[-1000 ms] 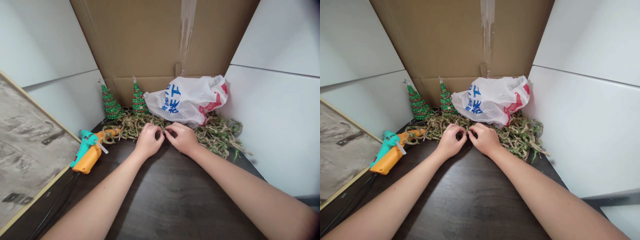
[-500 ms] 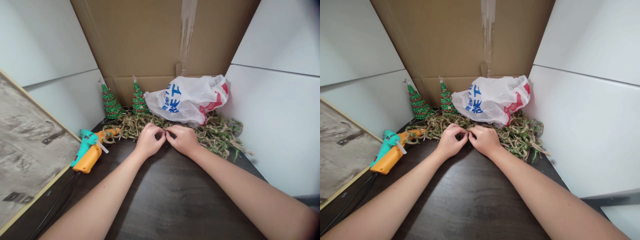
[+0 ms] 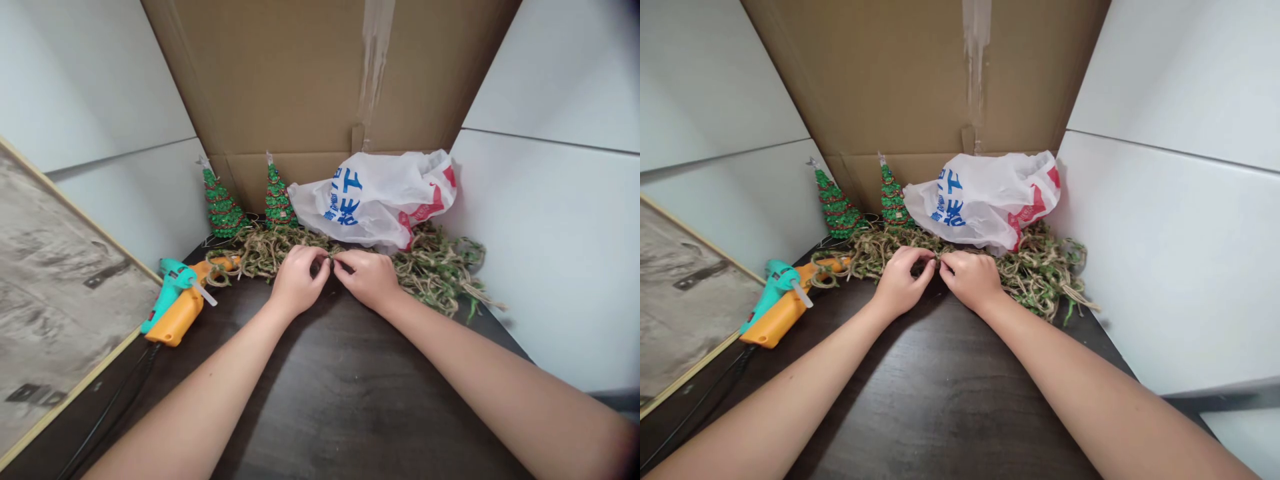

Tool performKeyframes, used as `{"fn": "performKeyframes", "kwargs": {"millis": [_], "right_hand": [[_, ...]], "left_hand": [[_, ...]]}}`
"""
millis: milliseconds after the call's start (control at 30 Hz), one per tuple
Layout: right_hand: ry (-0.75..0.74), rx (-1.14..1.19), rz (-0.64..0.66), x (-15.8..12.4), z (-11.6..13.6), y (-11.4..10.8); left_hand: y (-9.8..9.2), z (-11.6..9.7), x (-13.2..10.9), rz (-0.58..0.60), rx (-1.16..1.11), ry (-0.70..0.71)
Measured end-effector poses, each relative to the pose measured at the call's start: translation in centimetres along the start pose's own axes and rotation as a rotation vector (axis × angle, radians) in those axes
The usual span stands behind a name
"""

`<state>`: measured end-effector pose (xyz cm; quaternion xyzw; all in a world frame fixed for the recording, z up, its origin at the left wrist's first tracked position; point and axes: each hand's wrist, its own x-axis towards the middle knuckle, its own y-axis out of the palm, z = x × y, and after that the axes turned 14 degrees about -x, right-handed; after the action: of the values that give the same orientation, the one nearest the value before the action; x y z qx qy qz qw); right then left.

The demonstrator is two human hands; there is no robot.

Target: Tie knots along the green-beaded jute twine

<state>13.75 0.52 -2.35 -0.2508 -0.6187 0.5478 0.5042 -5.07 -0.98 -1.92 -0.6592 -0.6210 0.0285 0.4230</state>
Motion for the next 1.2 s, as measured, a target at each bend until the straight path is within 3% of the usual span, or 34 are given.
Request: {"fn": "performKeyframes", "kwargs": {"millis": [333, 600, 833, 933, 1100, 1200], "right_hand": [[-0.224, -0.026, -0.094, 0.2, -0.6, 0.1], [-0.301, 0.004, -0.108, 0.3, -1.2, 0.7], [-0.439, 0.095, -0.217, 0.3, -1.6, 1.2], [-0.375, 0.121, -0.214, 0.3, -1.2, 1.3], [-0.107, 0.127, -0.239, 0.1, -0.6, 1.1], [-0.110, 0.161, -0.163, 0.2, -0.6, 1.0]], "left_hand": [[-0.1, -0.1, 0.1, 0.016, 0.024, -0.052], [0.0, -0.1, 0.0, 0.048, 0.061, -0.120], [-0.2, 0.2, 0.1, -0.035, -0.093, -0.193], [-0.1, 0.4, 0.1, -0.036, -0.106, -0.197], [0.1, 0.8, 0.0, -0.009, -0.080, -0.133], [0.1, 0.9, -0.1, 0.045, -0.059, -0.069]]}}
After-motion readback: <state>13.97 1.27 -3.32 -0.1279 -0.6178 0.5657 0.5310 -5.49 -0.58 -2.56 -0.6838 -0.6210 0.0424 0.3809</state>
